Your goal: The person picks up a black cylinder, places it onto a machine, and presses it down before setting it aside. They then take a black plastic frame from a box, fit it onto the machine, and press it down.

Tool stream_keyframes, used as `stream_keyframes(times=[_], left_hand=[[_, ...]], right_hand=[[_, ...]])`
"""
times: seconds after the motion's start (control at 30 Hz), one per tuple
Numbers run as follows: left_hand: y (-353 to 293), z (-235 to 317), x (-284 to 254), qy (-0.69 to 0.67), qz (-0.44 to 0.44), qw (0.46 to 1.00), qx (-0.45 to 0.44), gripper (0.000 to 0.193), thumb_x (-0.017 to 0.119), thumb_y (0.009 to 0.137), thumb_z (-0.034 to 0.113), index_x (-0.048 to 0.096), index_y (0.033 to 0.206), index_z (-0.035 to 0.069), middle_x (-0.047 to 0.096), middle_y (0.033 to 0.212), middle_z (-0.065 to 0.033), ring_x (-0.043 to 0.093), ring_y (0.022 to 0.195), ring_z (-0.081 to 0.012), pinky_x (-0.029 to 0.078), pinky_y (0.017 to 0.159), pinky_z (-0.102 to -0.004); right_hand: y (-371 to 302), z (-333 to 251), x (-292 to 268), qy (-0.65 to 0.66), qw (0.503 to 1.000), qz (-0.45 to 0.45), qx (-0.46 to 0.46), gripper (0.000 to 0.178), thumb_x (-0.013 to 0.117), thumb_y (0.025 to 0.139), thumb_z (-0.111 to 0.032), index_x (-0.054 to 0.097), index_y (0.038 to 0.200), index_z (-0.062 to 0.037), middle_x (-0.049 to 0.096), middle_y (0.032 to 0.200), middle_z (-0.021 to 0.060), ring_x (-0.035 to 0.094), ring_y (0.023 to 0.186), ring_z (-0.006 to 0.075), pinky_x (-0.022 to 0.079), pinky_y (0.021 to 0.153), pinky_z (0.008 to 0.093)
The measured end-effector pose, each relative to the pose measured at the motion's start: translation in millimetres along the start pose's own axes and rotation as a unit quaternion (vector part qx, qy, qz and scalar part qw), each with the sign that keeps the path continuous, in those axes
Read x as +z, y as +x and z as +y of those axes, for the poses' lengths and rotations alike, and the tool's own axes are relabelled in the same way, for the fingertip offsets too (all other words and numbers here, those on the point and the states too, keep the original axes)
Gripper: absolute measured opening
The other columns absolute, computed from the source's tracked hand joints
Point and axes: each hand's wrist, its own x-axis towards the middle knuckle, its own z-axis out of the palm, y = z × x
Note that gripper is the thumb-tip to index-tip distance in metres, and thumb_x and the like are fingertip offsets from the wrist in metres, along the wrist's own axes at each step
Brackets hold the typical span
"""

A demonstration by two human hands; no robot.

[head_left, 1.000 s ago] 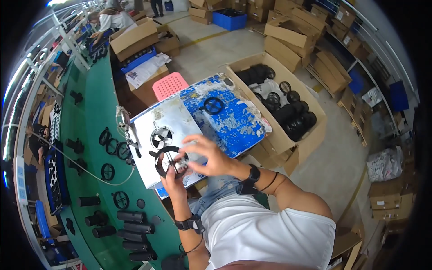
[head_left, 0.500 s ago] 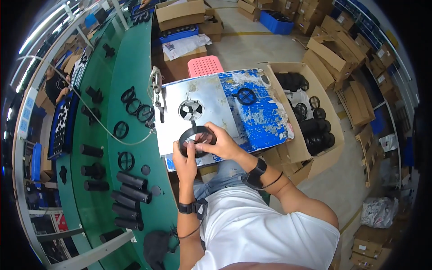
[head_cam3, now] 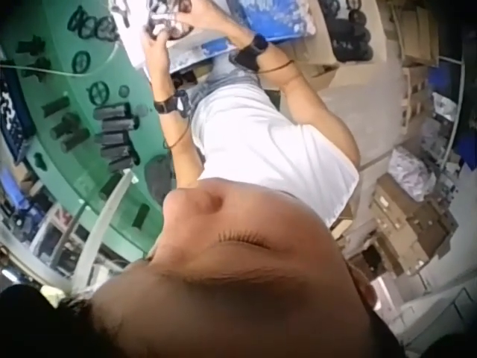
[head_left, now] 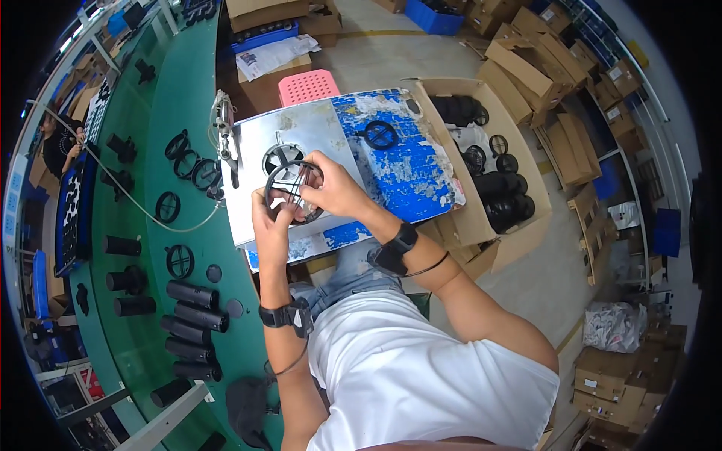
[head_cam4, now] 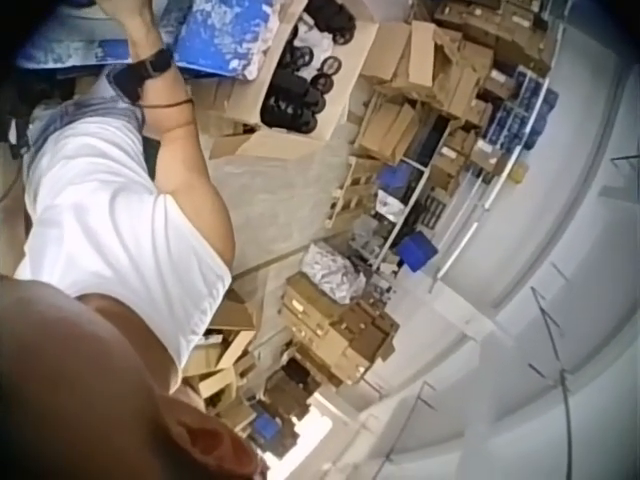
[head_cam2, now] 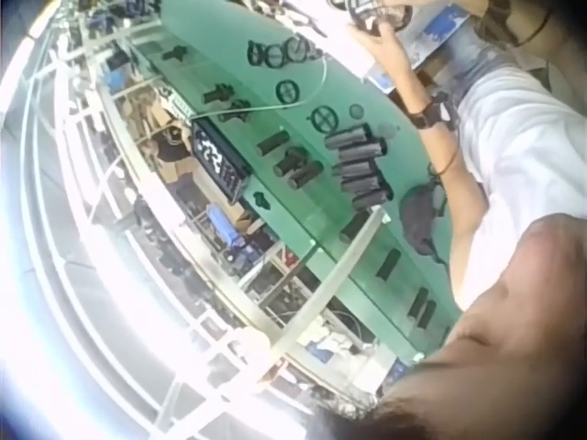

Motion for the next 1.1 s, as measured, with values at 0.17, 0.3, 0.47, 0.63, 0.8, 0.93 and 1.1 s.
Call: stream_keyframes(times=[0.17,0.3,0.47,0.63,0.8,0.93,1.1], left_hand=[[37.4,-5.3,-5.0,0.25,-0.006,0.968,0.027,0.046,0.069,0.077,0.005,0.047,0.116,-0.002,0.065,0.079,-0.0131,0.062,0.059,-0.0133,0.051,0.054,-0.0282],[64.2,-33.2,-18.3,0.343,0.017,0.935,0.093,0.044,0.068,0.072,0.005,0.057,0.114,0.0,0.066,0.083,-0.0161,0.065,0.065,-0.0198,0.052,0.059,-0.0318],[87.6,-57.1,-22.1,0.434,0.032,0.888,0.148,0.044,0.067,0.072,0.006,0.059,0.115,0.0,0.064,0.09,-0.0168,0.063,0.08,-0.0306,0.05,0.074,-0.0391],[119.7,-63.8,-31.7,0.563,0.069,0.792,0.227,0.042,0.07,0.071,0.017,0.063,0.111,0.004,0.057,0.113,-0.0157,0.05,0.108,-0.0356,0.039,0.096,-0.0446],[137.3,-69.4,-55.4,0.605,0.021,0.777,0.171,0.041,0.069,0.08,0.026,0.063,0.115,0.005,0.058,0.119,-0.0139,0.053,0.111,-0.0334,0.042,0.095,-0.0436],[139.4,-84.4,-56.9,0.595,0.019,0.776,0.208,0.039,0.061,0.086,0.025,0.06,0.122,0.009,0.052,0.132,-0.0151,0.044,0.124,-0.0364,0.034,0.104,-0.0482],[132.1,-84.4,-59.3,0.619,0.012,0.769,0.16,0.043,0.057,0.09,0.025,0.052,0.128,0.007,0.048,0.139,-0.014,0.037,0.133,-0.0386,0.027,0.109,-0.0528]], right_hand=[[20.4,11.5,-6.7,-0.094,0.995,-0.036,0.02,0.049,0.069,0.072,-0.012,0.046,0.114,0.0004,0.062,0.07,0.0121,0.063,0.063,0.0225,0.049,0.058,0.0349],[30.2,25.8,2.1,-0.166,0.986,-0.004,0.018,0.049,0.07,0.072,-0.016,0.048,0.114,-0.0032,0.063,0.071,0.0132,0.064,0.065,0.0307,0.05,0.061,0.0405],[48.1,53.7,9.1,-0.155,0.985,0.04,0.058,0.042,0.068,0.072,-0.018,0.053,0.11,-0.0053,0.063,0.076,0.0128,0.064,0.074,0.0319,0.049,0.07,0.0411],[78.9,78.9,10.7,-0.338,0.935,0.104,-0.037,0.043,0.063,0.074,-0.021,0.058,0.114,-0.0079,0.057,0.115,0.0138,0.048,0.113,0.0322,0.035,0.1,0.0462],[89.3,93.9,4.0,-0.377,0.923,0.049,-0.055,0.058,0.061,0.082,-0.03,0.047,0.134,-0.0092,0.046,0.138,0.0124,0.037,0.132,0.0338,0.028,0.109,0.045],[80.1,98.5,4.5,-0.425,0.905,0.002,-0.021,0.068,0.057,0.087,-0.039,0.037,0.14,-0.0021,0.039,0.146,0.0165,0.029,0.138,0.0346,0.022,0.113,0.0454],[65.2,77.9,4.2,-0.444,0.894,-0.014,-0.049,0.094,0.061,0.079,-0.057,0.03,0.141,0.0068,0.036,0.145,0.024,0.028,0.139,0.037,0.02,0.114,0.046]])
